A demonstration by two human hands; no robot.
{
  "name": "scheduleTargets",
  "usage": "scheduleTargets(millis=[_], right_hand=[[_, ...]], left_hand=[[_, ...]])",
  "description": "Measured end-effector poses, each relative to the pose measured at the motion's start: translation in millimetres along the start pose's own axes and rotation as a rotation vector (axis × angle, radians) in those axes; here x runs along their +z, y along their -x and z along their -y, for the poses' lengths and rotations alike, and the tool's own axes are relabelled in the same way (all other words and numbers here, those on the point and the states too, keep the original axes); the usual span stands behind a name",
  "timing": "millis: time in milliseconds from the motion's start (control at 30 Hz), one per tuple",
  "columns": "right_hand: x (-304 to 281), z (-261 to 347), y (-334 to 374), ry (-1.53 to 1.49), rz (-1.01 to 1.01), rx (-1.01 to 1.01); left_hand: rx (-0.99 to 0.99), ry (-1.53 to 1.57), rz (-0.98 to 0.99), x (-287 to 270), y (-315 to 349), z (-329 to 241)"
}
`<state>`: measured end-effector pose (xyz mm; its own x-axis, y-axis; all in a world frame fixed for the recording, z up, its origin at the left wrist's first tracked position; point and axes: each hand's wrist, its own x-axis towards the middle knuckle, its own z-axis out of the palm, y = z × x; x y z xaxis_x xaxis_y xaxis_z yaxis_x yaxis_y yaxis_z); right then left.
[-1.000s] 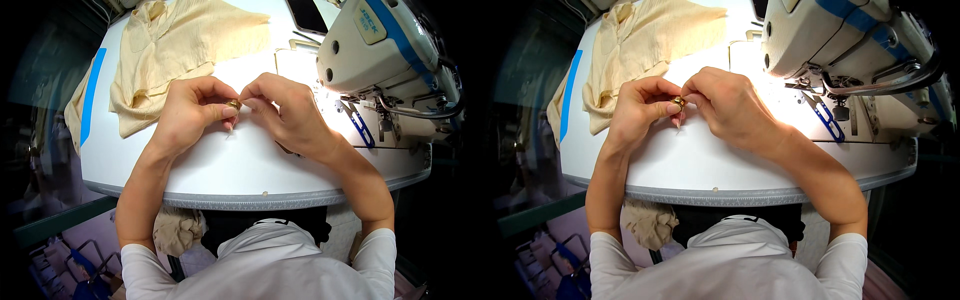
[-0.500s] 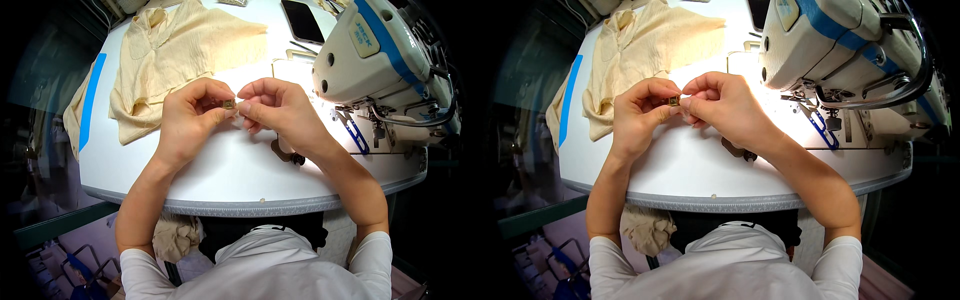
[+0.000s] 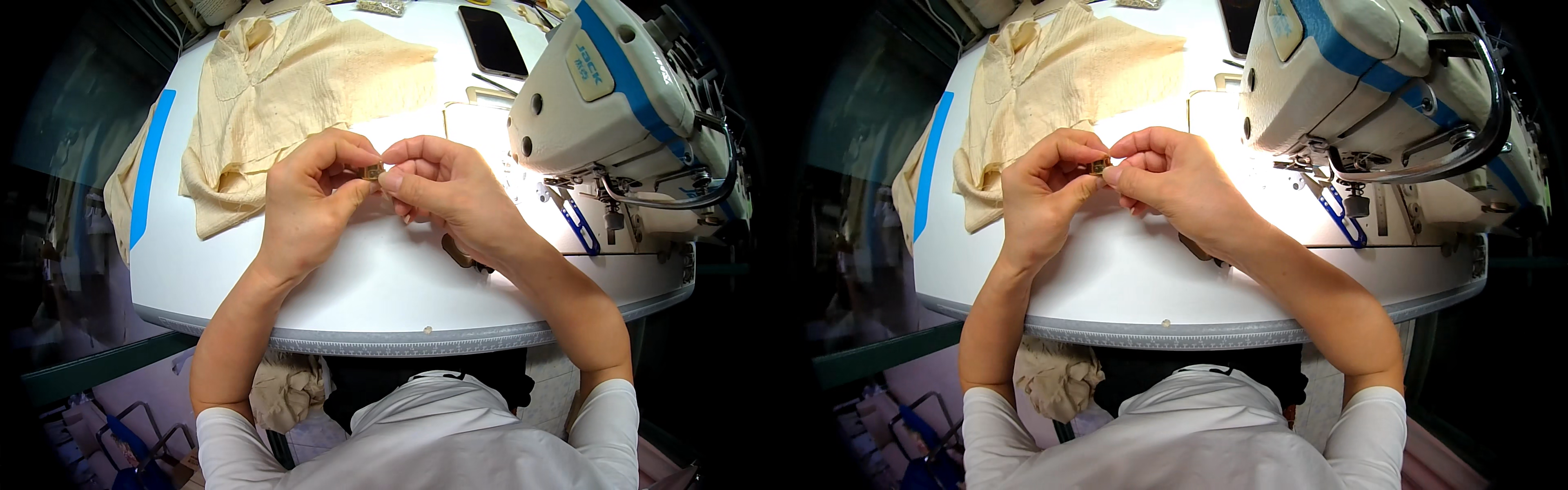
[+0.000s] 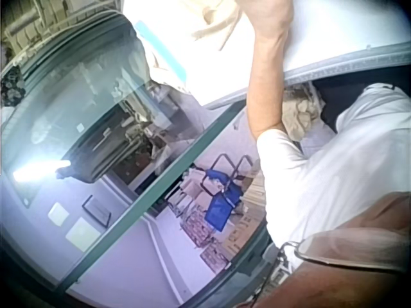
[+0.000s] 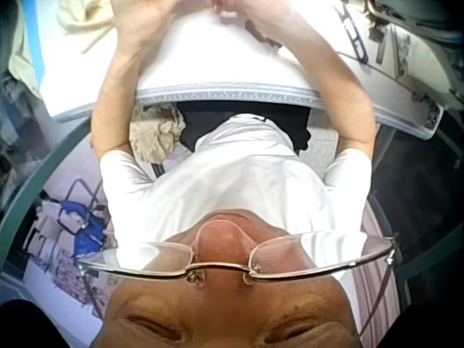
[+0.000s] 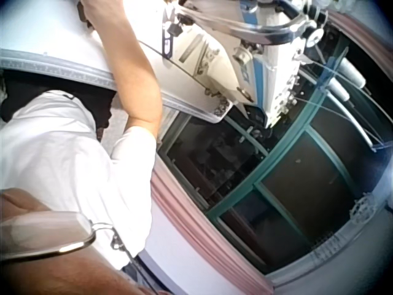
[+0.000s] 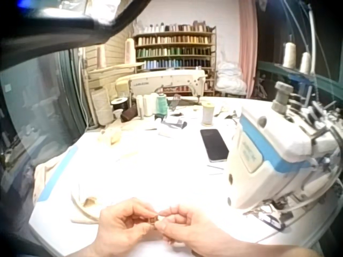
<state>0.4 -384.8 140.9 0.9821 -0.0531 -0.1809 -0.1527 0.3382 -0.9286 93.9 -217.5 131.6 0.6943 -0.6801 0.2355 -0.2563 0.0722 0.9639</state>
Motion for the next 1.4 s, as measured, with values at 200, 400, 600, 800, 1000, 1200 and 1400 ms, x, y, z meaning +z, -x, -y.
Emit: scheduleTargets(millis=[200, 400, 600, 800, 1000, 1200, 1400], right_hand=[[0.5, -2.0, -1.3, -0.003, -0.008, -0.007], [0.1, -3.9, -1.9, -0.010, -0.010, -0.005], [-1.2, -3.6, -1.8, -0.011, 0.003, 0.002], [-0.8, -4.2, -2.3, -0.033, -0.003, 0.034], [-1.4, 0.5, -1.5, -0.213, 0.032, 0.188], [2.8, 7.6, -4.2, -0.064, -0.025, 0.139], [5.6, 15.8, -11.5, 0.228, -0.036, 0.029]], left_hand=[[0.031, -0.020, -0.022, 2.0, 0.0, 0.3], [0.051, -0.041, -0.047, 3.3, 0.2, 0.3], [0.089, -0.085, -0.051, 3.8, 0.2, -1.4], [0.172, -0.142, -0.088, 5.6, 0.4, 1.5], [0.375, -0.317, -0.182, 6.3, 2.5, 5.6], [0.369, -0.362, -0.158, 0.6, 5.3, 7.0], [0.357, -0.302, -0.195, 1.1, 0.5, 4.9]])
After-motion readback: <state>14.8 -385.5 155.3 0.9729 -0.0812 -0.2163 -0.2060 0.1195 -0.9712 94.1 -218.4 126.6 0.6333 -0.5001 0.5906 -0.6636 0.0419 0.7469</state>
